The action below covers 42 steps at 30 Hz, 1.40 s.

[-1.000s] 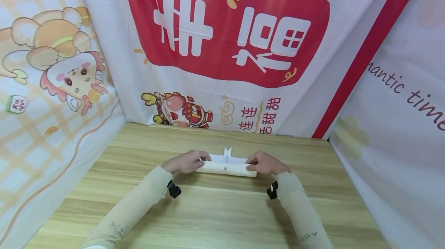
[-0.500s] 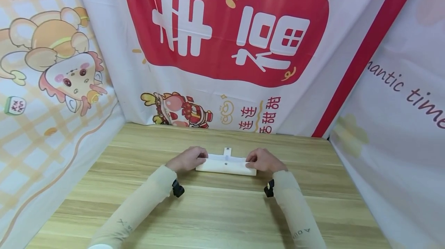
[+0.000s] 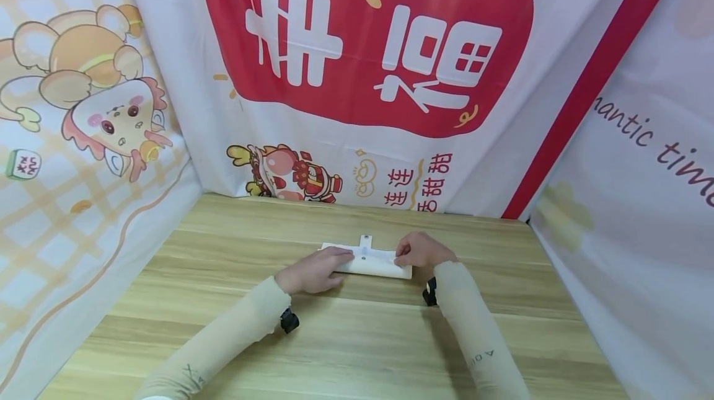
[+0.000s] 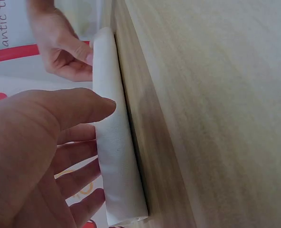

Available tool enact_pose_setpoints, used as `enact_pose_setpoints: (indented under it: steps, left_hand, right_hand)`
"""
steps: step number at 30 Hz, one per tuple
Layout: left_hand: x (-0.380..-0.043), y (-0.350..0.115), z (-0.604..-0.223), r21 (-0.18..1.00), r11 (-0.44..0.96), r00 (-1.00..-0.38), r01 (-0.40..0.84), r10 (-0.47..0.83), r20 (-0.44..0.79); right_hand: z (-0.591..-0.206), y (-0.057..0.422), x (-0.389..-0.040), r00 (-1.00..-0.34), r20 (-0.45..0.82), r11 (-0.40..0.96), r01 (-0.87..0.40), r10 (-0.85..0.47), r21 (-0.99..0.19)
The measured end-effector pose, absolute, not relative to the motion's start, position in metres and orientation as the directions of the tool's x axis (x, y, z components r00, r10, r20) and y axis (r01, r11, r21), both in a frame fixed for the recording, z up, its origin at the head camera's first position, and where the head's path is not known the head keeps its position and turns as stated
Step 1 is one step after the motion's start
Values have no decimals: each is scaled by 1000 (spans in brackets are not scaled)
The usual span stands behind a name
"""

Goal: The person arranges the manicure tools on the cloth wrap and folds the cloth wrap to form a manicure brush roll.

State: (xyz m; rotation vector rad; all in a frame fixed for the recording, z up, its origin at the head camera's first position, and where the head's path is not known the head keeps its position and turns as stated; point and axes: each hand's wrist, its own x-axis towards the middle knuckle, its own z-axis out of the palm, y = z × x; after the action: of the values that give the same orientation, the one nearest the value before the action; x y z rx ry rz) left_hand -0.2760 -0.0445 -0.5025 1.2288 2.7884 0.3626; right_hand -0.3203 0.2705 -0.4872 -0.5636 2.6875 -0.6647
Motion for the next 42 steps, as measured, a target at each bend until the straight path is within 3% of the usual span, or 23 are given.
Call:
enact_pose_setpoints:
  steps: [7,17,32,42]
  left_hand:
    - [-273,-48,-506,255,666,-689,701,725,1]
    - [-276,-41,-508,238,669,-685,704,728,-20]
    - [-275,-46,-509,243,680,-694,691,719,-39]
    - [-276,-46,-512,251,672,-690,697,723,-20]
  right_hand:
    - [-469,244,-339,-883,-256,872,-269,-393,-409]
    - [-488,211,-367,-907,-118,809,-295,-405,-509]
    - [-499,188,-365,-888,-57,780,-369,-456,-505]
    - [-489,189,-353,-848,69,751,-500,-525,-431]
